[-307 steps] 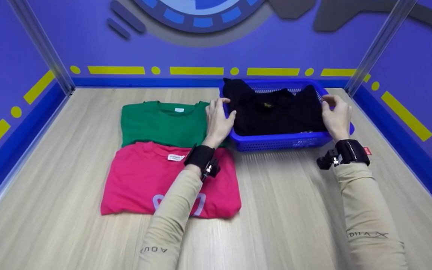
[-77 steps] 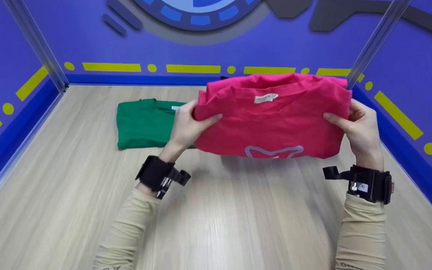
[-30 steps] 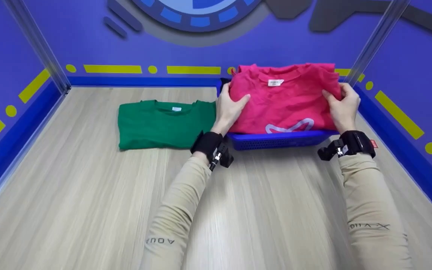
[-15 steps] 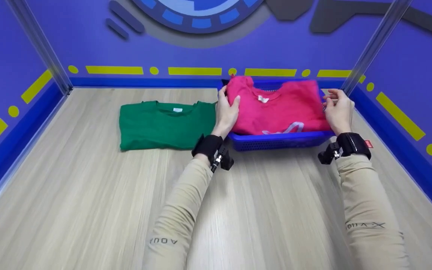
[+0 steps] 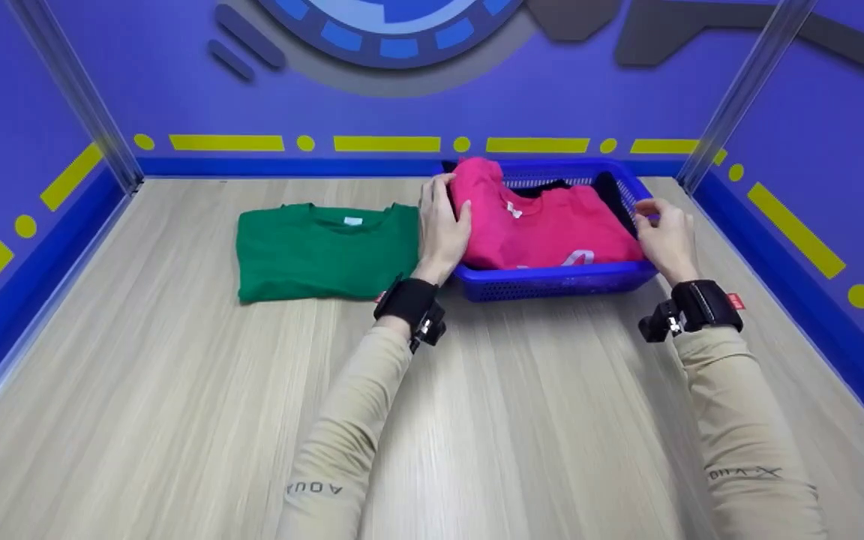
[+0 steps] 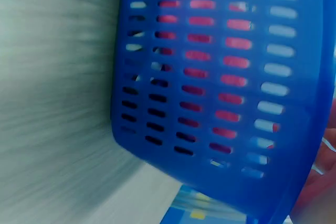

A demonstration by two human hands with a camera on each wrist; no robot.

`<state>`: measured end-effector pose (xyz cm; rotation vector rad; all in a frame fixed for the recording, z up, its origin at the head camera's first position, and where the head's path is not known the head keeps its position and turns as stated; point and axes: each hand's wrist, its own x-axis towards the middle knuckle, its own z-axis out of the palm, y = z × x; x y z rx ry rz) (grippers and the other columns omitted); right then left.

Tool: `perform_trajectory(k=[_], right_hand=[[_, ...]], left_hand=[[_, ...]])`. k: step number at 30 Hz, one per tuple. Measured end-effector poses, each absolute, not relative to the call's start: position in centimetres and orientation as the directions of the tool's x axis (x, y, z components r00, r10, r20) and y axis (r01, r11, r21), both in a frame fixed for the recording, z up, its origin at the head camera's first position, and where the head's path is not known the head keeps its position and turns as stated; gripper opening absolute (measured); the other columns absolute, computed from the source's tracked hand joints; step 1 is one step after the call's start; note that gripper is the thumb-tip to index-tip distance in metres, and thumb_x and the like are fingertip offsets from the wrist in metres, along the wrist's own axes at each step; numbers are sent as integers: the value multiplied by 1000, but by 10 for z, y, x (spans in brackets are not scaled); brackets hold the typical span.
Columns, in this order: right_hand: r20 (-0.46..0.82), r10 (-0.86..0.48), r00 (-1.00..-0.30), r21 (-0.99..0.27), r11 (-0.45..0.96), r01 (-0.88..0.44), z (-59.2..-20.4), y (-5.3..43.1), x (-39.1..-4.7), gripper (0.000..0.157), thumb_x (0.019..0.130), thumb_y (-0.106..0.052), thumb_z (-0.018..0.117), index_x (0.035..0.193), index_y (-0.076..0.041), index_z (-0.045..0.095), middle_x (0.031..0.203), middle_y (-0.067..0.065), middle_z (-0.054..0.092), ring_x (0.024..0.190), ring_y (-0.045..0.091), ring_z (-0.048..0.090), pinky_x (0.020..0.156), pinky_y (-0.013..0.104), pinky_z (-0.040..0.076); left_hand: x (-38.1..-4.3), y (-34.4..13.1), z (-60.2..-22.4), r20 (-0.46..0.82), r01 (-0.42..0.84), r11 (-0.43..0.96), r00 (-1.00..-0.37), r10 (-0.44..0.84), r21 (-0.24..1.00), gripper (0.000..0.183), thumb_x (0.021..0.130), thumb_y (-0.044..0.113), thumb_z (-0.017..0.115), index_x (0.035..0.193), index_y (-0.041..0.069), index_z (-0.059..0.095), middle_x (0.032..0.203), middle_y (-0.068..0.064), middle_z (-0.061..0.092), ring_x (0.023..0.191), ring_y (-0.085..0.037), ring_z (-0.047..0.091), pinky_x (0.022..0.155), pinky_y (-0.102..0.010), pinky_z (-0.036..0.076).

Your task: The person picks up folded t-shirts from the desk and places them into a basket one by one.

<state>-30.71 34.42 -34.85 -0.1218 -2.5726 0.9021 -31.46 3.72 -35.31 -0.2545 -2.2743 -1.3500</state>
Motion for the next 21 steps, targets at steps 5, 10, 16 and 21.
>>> perform_trajectory(k=[5, 10, 16, 21], right_hand=[[358, 128, -925, -578, 808, -112, -348, 337, -300, 26, 93, -10, 55, 113, 1, 65, 113, 21, 68, 94, 25, 64, 72, 12, 38], [361, 75, -930, -565, 811, -154, -350, 331, -291, 22, 93, -11, 57, 108, 0, 68, 105, 19, 69, 77, -2, 51, 69, 13, 36], [448, 65, -892, -580, 780, -234, -356, 321, -283, 18, 91, -7, 59, 103, 2, 69, 98, 21, 71, 70, -19, 46, 67, 7, 36], [514, 30, -857, -566, 763, -313, -357, 309, -276, 16, 89, -4, 60, 99, 4, 69, 95, 21, 71, 73, -22, 46, 68, 2, 37]], left_hand=[[-307, 34, -360, 632, 496, 640, -775, 23, 586, 18, 93, 10, 56, 109, 4, 62, 111, -13, 59, 112, -29, 50, 100, -34, 41], [-299, 32, -367, 701, 581, 703, -694, 164, 410, 12, 93, 12, 56, 97, 6, 65, 100, -10, 61, 101, -27, 50, 93, -33, 43], [-289, 21, -373, 714, 659, 671, -645, 270, 342, 12, 95, 14, 54, 95, 6, 64, 96, -9, 60, 93, -25, 50, 85, -31, 45], [-280, 6, -377, 699, 694, 649, -630, 340, 311, 14, 95, 15, 54, 97, 5, 63, 95, -9, 60, 91, -24, 53, 79, -29, 48]])
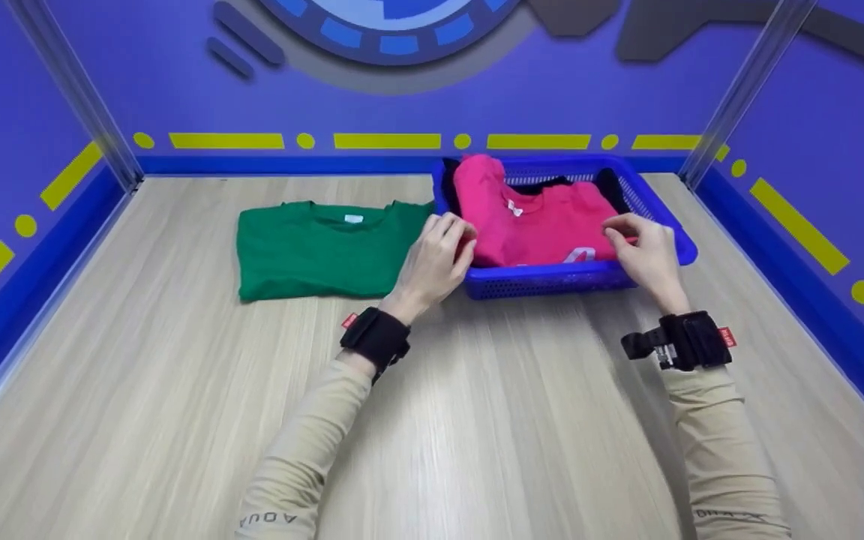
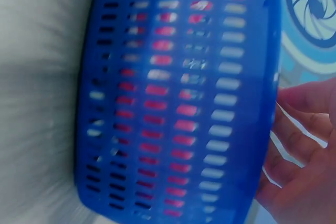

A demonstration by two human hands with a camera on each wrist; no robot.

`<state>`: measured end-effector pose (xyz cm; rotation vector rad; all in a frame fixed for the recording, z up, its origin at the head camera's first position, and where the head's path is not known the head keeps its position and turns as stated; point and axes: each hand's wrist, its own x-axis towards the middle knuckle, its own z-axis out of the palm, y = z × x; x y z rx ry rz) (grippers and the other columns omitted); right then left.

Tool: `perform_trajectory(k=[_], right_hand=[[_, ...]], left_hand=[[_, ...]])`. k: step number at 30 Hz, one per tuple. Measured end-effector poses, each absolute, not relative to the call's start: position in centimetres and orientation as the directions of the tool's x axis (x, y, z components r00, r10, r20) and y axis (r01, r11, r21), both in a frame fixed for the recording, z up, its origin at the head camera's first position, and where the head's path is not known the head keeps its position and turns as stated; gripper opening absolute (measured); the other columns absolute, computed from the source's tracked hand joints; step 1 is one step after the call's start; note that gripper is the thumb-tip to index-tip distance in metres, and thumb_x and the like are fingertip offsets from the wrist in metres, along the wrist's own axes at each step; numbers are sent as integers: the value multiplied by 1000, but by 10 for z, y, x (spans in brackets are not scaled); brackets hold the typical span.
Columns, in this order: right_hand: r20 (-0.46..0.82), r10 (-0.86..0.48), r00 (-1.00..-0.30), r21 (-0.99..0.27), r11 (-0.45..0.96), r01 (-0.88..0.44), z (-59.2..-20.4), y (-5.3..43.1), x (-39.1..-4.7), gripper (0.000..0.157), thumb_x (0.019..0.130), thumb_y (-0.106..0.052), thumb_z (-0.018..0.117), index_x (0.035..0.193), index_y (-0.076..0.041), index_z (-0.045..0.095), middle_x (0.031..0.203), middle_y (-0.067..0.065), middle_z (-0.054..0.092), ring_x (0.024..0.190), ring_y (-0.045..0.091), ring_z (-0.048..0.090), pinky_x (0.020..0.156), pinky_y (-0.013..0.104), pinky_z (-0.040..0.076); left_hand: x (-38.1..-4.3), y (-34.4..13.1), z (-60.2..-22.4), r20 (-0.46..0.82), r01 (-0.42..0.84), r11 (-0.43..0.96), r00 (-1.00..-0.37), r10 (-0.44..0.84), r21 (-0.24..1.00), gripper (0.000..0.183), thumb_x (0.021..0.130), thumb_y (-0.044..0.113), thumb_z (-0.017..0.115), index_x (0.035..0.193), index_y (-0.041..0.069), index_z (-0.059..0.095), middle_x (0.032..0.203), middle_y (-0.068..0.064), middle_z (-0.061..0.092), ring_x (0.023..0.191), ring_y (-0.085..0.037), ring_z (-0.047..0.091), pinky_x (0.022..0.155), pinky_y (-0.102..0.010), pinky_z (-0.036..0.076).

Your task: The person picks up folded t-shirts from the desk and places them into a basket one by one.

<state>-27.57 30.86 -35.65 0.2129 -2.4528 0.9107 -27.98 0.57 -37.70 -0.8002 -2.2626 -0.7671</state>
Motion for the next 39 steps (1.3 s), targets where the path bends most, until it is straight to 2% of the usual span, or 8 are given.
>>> perform_trajectory(k=[3, 8, 14, 22, 27, 31, 35, 39], right_hand=[[551, -5, -834, -540, 761, -361, -356, 299, -272, 14, 88, -3, 61, 97, 4, 70, 92, 20, 72, 75, -13, 53, 67, 0, 38], [579, -66, -813, -517, 741, -429, -356, 280, -265, 12, 86, -1, 64, 94, 4, 71, 89, 18, 73, 75, 16, 66, 66, -1, 41], [575, -170, -800, -501, 700, -509, -360, 258, -257, 11, 86, -1, 64, 94, 3, 71, 87, 15, 72, 73, 4, 60, 65, 2, 43], [597, -255, -761, -449, 680, -580, -360, 236, -249, 8, 86, -1, 65, 91, 1, 71, 79, 13, 70, 73, 15, 58, 64, 34, 50], [604, -311, -734, -425, 653, -626, -357, 225, -245, 8, 86, -3, 66, 91, 1, 71, 81, 13, 70, 74, 19, 62, 67, 37, 51], [594, -358, -720, -422, 624, -658, -352, 214, -241, 10, 85, -4, 68, 94, 1, 70, 86, 11, 71, 78, 20, 65, 68, 34, 52], [556, -421, -716, -446, 576, -685, -349, 198, -239, 14, 87, -7, 67, 98, 1, 69, 93, 12, 71, 85, 23, 67, 76, 38, 54], [505, -487, -713, -451, 555, -699, -352, 178, -240, 19, 88, -13, 67, 104, -1, 68, 102, 11, 70, 97, 24, 65, 88, 40, 51]], left_hand=[[-275, -4, -380, 699, 718, 640, -606, 380, 274, 15, 96, 16, 54, 98, 4, 63, 97, -9, 61, 91, -23, 54, 79, -29, 50], [-267, -20, -386, 704, 760, 616, -553, 445, 208, 17, 96, 17, 54, 99, 4, 64, 97, -7, 64, 91, -21, 58, 81, -29, 50], [-259, -43, -389, 691, 771, 623, -521, 502, 129, 19, 96, 20, 54, 100, 5, 66, 95, -6, 66, 90, -19, 60, 80, -31, 51], [-253, -69, -389, 680, 779, 620, -503, 534, 90, 22, 95, 22, 57, 104, 7, 69, 100, -6, 69, 96, -20, 62, 82, -34, 52], [-252, -83, -389, 692, 778, 625, -487, 532, 67, 22, 94, 22, 58, 105, 7, 69, 102, -6, 70, 98, -21, 64, 86, -36, 52], [-255, -93, -389, 684, 761, 647, -496, 534, 46, 23, 94, 22, 58, 108, 7, 69, 105, -7, 71, 100, -22, 64, 89, -37, 51], [-259, -103, -389, 665, 727, 687, -526, 530, 28, 27, 93, 22, 59, 115, 7, 67, 111, -8, 70, 105, -25, 64, 92, -41, 50], [-262, -114, -392, 623, 675, 737, -586, 518, 23, 36, 93, 25, 59, 126, 9, 61, 118, -10, 68, 113, -29, 61, 95, -46, 47]])
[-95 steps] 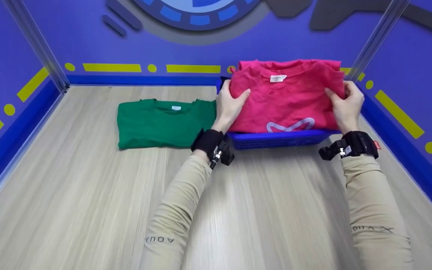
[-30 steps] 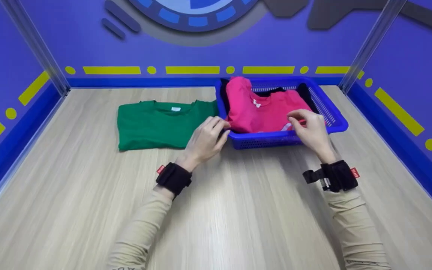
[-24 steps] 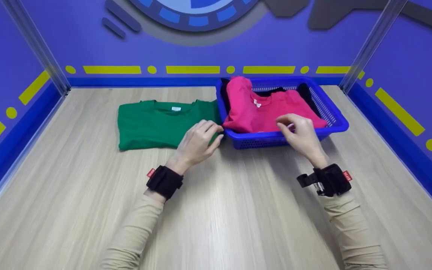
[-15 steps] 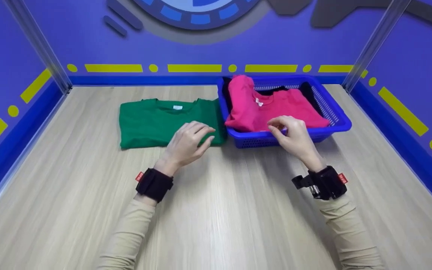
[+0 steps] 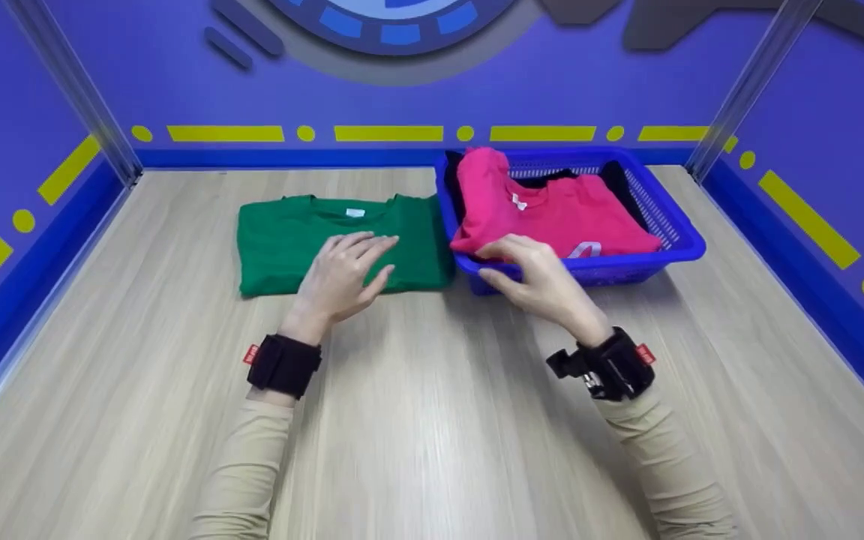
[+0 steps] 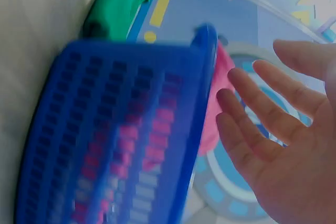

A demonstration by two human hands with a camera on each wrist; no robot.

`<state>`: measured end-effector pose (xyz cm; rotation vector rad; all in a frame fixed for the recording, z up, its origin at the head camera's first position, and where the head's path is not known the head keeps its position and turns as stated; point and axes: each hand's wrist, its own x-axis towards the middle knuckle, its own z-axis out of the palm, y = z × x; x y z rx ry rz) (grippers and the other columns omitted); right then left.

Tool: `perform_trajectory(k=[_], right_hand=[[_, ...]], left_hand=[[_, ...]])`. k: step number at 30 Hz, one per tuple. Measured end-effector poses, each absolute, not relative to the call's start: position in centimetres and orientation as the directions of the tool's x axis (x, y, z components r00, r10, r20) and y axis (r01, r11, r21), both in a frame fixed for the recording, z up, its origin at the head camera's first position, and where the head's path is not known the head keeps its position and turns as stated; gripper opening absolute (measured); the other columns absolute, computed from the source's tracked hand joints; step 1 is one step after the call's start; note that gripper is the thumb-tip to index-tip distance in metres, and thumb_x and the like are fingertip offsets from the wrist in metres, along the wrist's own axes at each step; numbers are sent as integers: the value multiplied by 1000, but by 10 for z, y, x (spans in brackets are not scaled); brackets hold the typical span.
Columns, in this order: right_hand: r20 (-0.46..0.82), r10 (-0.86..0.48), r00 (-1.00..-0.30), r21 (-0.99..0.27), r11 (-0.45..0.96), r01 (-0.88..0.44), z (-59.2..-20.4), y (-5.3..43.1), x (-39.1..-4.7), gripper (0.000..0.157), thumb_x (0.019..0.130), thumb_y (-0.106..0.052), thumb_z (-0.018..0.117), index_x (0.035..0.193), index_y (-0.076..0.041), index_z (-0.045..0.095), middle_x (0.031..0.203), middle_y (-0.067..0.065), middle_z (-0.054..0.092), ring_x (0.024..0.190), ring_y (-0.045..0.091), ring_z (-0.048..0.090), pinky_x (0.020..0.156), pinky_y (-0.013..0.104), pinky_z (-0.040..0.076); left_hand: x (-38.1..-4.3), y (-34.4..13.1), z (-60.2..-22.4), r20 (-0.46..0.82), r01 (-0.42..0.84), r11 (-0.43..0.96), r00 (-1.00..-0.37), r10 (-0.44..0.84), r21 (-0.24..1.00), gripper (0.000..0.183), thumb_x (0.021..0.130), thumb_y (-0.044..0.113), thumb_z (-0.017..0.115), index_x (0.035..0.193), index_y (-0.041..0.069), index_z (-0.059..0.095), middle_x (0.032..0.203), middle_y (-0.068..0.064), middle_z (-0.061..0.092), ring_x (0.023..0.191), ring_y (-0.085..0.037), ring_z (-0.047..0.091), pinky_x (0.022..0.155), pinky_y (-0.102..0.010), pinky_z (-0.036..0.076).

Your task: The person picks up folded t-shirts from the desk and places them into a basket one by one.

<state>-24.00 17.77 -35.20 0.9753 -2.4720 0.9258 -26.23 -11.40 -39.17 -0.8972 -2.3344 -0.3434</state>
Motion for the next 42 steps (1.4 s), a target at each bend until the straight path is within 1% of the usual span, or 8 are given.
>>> perform_trajectory(k=[6, 11, 15, 19, 24, 28, 31, 42], right_hand=[[475, -511, -716, -379, 616, -691, -360, 148, -240, 27, 90, -22, 66, 111, -6, 66, 116, 9, 65, 112, 25, 57, 100, 39, 45], [559, -513, -651, -270, 630, -728, -368, 126, -238, 29, 89, -24, 66, 111, -4, 65, 120, 13, 62, 115, 28, 52, 101, 39, 44], [480, -563, -673, -267, 637, -723, -378, 109, -238, 33, 92, -26, 63, 116, -4, 63, 122, 13, 60, 115, 26, 55, 99, 37, 47], [300, -576, -761, -304, 698, -648, -390, 96, -242, 44, 93, -33, 61, 126, -5, 57, 134, 15, 54, 124, 29, 52, 104, 41, 45], [76, -526, -847, -340, 785, -518, -402, 89, -251, 68, 90, -48, 59, 142, -8, 43, 152, 15, 35, 142, 35, 31, 114, 47, 33], [-101, -471, -876, -336, 845, -416, -407, 91, -256, 82, 88, -57, 57, 149, -11, 30, 159, 11, 20, 148, 34, 14, 117, 47, 24], [-209, -449, -869, -322, 871, -372, -409, 92, -259, 86, 87, -60, 56, 151, -13, 24, 160, 9, 15, 149, 31, 11, 118, 47, 22], [-233, -463, -855, -267, 876, -402, -410, 96, -260, 78, 87, -56, 58, 145, -7, 39, 157, 12, 26, 145, 30, 27, 117, 44, 27]], left_hand=[[-265, -124, -396, 509, 594, 802, -710, 487, 61, 43, 95, 28, 56, 135, 12, 54, 130, -13, 61, 124, -33, 53, 102, -51, 42], [-265, -128, -400, 379, 510, 855, -813, 442, 98, 49, 97, 33, 53, 142, 17, 45, 141, -13, 52, 132, -35, 45, 106, -53, 38], [-266, -130, -401, 302, 459, 885, -857, 417, 82, 52, 96, 38, 52, 144, 17, 43, 145, -13, 47, 136, -36, 40, 108, -55, 35], [-266, -132, -404, 229, 418, 905, -891, 392, 80, 54, 96, 41, 51, 143, 17, 43, 147, -12, 44, 137, -38, 37, 108, -58, 34], [-265, -132, -408, 137, 372, 923, -924, 358, 97, 55, 96, 44, 50, 143, 16, 44, 148, -12, 43, 136, -43, 37, 108, -60, 33], [-263, -132, -410, 63, 342, 929, -940, 336, 143, 58, 96, 47, 49, 143, 15, 43, 148, -14, 42, 135, -48, 36, 108, -62, 31], [-262, -132, -412, 2, 316, 929, -947, 322, 191, 61, 96, 49, 48, 145, 13, 40, 148, -16, 42, 134, -47, 38, 108, -62, 30], [-260, -126, -410, -122, 258, 933, -948, 294, 252, 64, 94, 51, 49, 142, 8, 44, 143, -19, 47, 133, -39, 42, 108, -57, 34]])
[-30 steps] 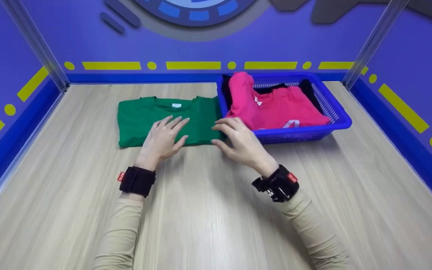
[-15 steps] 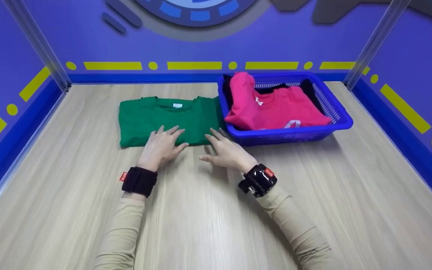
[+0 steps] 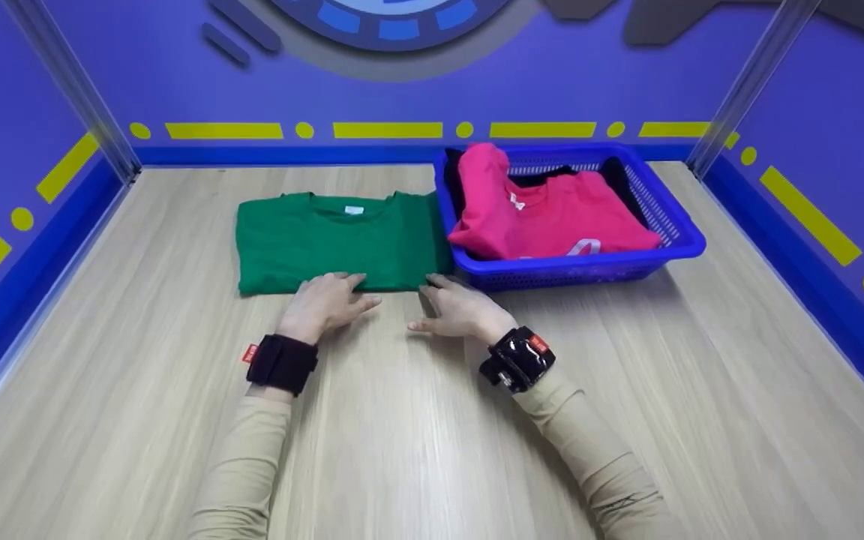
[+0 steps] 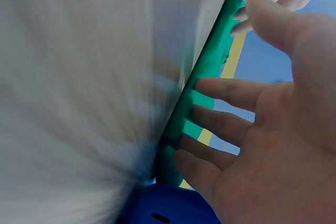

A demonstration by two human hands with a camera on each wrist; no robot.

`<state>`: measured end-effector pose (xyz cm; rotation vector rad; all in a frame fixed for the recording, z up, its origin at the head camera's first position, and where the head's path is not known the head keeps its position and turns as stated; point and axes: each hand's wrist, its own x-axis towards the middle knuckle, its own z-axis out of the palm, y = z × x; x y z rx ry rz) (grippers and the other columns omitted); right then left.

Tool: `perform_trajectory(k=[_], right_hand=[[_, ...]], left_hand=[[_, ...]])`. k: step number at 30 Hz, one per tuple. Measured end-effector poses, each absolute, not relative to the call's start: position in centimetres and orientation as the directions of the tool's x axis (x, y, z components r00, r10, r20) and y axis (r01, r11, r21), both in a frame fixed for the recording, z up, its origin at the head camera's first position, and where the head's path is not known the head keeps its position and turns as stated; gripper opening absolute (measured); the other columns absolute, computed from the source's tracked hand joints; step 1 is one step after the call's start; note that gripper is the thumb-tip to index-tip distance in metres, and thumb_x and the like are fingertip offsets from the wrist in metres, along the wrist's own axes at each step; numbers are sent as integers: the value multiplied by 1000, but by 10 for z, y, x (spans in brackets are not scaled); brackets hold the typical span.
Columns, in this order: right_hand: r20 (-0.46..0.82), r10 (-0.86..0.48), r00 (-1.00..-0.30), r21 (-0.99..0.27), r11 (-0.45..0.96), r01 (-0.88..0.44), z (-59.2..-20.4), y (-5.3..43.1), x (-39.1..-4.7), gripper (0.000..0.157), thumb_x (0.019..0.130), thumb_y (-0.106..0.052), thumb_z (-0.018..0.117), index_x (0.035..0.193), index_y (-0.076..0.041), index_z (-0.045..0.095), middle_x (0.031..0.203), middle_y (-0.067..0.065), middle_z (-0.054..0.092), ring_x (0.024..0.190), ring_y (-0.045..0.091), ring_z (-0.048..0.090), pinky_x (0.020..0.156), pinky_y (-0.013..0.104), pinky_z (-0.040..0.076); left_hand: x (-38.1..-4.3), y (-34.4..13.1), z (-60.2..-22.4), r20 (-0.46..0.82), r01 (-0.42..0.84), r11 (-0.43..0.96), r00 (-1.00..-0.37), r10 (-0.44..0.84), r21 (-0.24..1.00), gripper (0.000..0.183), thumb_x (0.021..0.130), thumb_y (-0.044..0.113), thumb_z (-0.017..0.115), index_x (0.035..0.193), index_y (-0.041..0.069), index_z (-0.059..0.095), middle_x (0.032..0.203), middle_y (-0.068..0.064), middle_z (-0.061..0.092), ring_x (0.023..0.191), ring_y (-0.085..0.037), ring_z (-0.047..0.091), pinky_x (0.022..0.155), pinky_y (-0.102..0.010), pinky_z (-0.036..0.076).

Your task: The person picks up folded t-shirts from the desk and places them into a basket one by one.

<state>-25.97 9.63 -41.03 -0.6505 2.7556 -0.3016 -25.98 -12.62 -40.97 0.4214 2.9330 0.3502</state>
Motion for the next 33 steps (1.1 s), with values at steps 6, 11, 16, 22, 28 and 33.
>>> perform_trajectory(k=[6, 11, 16, 22, 28, 33], right_hand=[[-206, -485, -850, -218, 869, -443, -409, 96, -257, 71, 86, -55, 60, 137, -7, 50, 152, 14, 36, 136, 32, 41, 111, 45, 36], [-151, -536, -831, -194, 840, -507, -406, 96, -252, 59, 85, -51, 64, 122, -5, 61, 131, 12, 55, 113, 30, 59, 98, 43, 48], [-110, -559, -822, -178, 825, -537, -400, 94, -246, 60, 84, -50, 66, 124, -6, 62, 112, 13, 64, 102, 30, 63, 91, 43, 51], [-104, -588, -802, -171, 805, -568, -393, 91, -240, 49, 84, -48, 68, 111, -7, 69, 98, 11, 70, 91, 28, 66, 82, 43, 53], [-92, -583, -807, -183, 807, -562, -393, 89, -239, 37, 84, -41, 69, 101, -8, 70, 89, 8, 69, 85, 26, 65, 75, 45, 53], [44, -564, -825, -192, 805, -561, -402, 89, -244, 36, 87, -34, 68, 110, -7, 64, 99, 11, 67, 93, 30, 65, 77, 46, 54]], left_hand=[[-256, -126, -408, -122, 258, 930, -947, 297, 264, 63, 91, 50, 55, 133, 3, 54, 133, -21, 56, 125, -38, 51, 103, -50, 42], [-252, -126, -402, -140, 232, 927, -949, 282, 295, 64, 91, 51, 55, 131, 1, 56, 131, -22, 58, 120, -37, 55, 100, -49, 45], [-248, -124, -395, -171, 189, 931, -953, 251, 312, 64, 94, 51, 50, 131, -1, 55, 126, -23, 60, 107, -34, 61, 93, -45, 49], [-244, -122, -387, -203, 174, 936, -949, 242, 305, 60, 94, 50, 51, 124, -1, 61, 118, -22, 64, 105, -35, 61, 90, -45, 50], [-243, -122, -380, -273, 140, 933, -933, 236, 331, 61, 95, 50, 48, 133, 2, 54, 134, -21, 56, 121, -36, 54, 99, -49, 46], [-249, -124, -385, -132, 192, 921, -959, 249, 338, 57, 96, 43, 51, 134, 0, 51, 131, -23, 56, 119, -37, 56, 97, -49, 47]])
